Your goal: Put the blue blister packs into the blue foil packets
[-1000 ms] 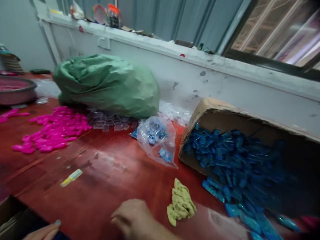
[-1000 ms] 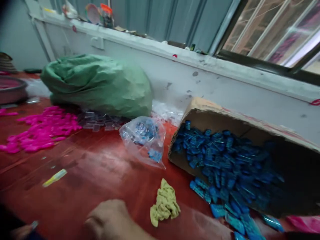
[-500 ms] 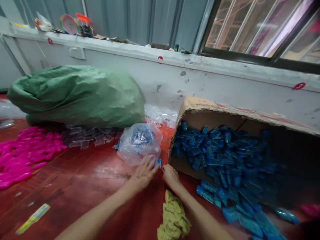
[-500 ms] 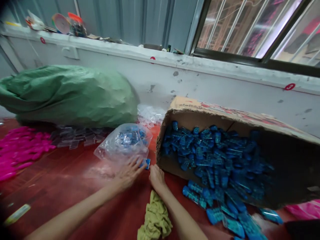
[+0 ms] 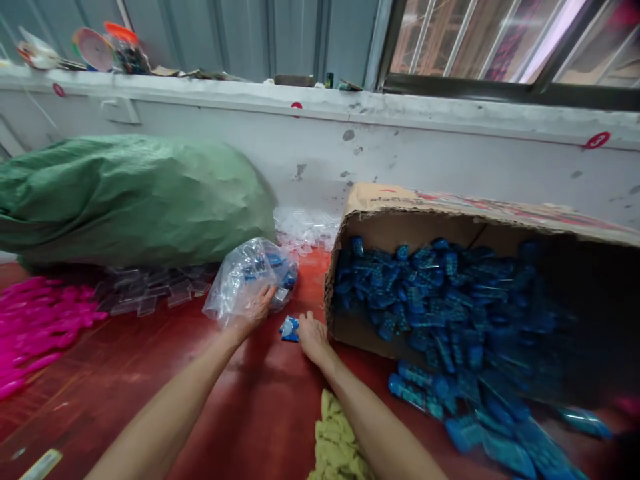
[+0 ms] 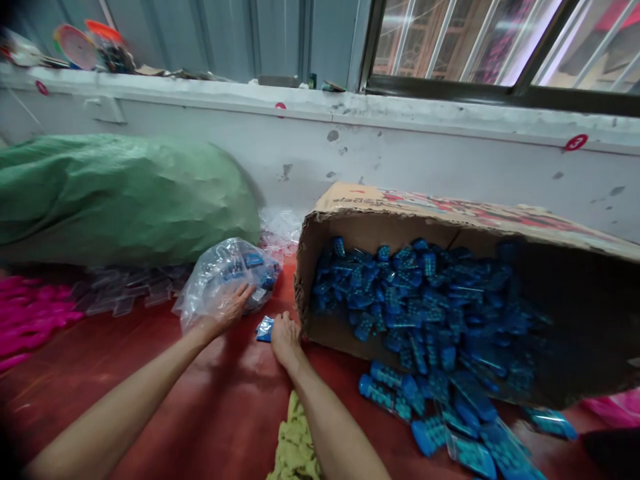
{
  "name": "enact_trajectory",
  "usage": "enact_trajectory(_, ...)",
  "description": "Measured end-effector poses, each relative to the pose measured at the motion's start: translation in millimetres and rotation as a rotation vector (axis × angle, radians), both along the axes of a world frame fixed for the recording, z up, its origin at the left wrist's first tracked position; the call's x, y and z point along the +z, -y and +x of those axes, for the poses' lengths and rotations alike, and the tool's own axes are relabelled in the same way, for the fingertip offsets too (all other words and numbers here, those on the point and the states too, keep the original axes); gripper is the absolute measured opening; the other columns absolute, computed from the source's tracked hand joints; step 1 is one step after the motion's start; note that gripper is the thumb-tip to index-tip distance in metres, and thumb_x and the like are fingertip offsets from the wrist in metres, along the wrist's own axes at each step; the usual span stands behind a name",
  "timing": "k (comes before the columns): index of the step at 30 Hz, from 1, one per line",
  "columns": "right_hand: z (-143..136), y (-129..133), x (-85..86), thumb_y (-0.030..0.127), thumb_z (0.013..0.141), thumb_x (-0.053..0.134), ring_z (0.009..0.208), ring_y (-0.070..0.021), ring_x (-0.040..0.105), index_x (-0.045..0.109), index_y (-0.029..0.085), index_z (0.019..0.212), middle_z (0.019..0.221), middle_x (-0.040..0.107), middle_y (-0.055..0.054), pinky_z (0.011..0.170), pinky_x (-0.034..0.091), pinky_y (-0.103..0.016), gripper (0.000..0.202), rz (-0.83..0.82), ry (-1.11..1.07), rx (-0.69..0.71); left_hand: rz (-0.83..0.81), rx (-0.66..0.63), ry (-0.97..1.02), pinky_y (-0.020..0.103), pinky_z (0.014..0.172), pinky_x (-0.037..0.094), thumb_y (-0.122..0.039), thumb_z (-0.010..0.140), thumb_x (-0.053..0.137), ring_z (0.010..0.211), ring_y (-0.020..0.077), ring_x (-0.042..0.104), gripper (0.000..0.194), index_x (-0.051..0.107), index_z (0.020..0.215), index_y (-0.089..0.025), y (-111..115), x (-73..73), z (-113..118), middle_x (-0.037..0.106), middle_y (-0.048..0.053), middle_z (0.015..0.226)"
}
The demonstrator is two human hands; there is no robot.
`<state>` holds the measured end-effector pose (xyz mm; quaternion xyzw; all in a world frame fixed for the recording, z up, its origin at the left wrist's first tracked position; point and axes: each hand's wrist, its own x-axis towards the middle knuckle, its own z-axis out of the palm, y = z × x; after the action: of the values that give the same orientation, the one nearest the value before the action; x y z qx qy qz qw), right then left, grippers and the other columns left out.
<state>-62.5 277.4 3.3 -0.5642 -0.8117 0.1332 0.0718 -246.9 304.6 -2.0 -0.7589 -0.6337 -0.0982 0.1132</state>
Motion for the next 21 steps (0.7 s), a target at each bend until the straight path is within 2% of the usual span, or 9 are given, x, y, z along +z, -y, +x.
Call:
enact_trajectory(2, 1, -5, -3.9, 0.015, 0.082, 0.044, 0.086, -0.0210, 0.060, 0.057, 0.015, 0.097, 0.101, 0.057, -0.012, 0.069, 0.042, -0.028, 0.020, -0.012, -0.009, 0.013, -0.016, 0.039, -0.007, 0.052, 0.095, 0.028, -0.019, 0.076, 0.043, 0.115, 0.0328, 0.043, 0.049, 0.042, 0.125, -0.017, 0, -1.8, -1, 0.048, 0.015, 0.127)
enact_trajectory(7, 6, -3, -13.0, 0.024, 0.079, 0.053, 0.086, -0.0200, 0.059, 0.055, 0.017, 0.100, 0.099, 0.056, -0.009, 0.068, 0.040, -0.026, 0.022, -0.005, -0.029, 0.011, -0.035, 0.092, -0.010, 0.051, 0.097, 0.026, -0.018, 0.076, 0.043, 0.122, 0.0323, 0.034, 0.052, 0.039, 0.128, -0.018, 5, -7.8, 6, 0.044, 0.014, 0.132)
enact_trajectory(15, 7, 9, -20.2, 0.024, 0.081, 0.052, 0.089, -0.0187, 0.056, 0.056, 0.024, 0.100, 0.096, 0.057, -0.005, 0.067, 0.037, -0.025, 0.019, 0.066, -0.063, -0.008, -0.081, 0.133, 0.030, 0.048, 0.097, 0.027, -0.017, 0.077, 0.039, 0.118, 0.0297, 0.040, 0.055, 0.032, 0.132, -0.020, 13, -20.4, 11, 0.037, 0.012, 0.137)
enact_trajectory(21, 5, 10, -19.3, 0.026, 0.078, 0.057, 0.096, -0.0227, 0.050, 0.057, 0.023, 0.094, 0.097, 0.056, -0.007, 0.075, 0.035, -0.030, 0.016, 0.158, -0.077, -0.040, -0.125, 0.176, 0.080, 0.048, 0.094, 0.029, -0.017, 0.079, 0.038, 0.117, 0.0304, 0.041, 0.053, 0.034, 0.131, -0.019, 14, -19.2, 16, 0.037, 0.013, 0.137)
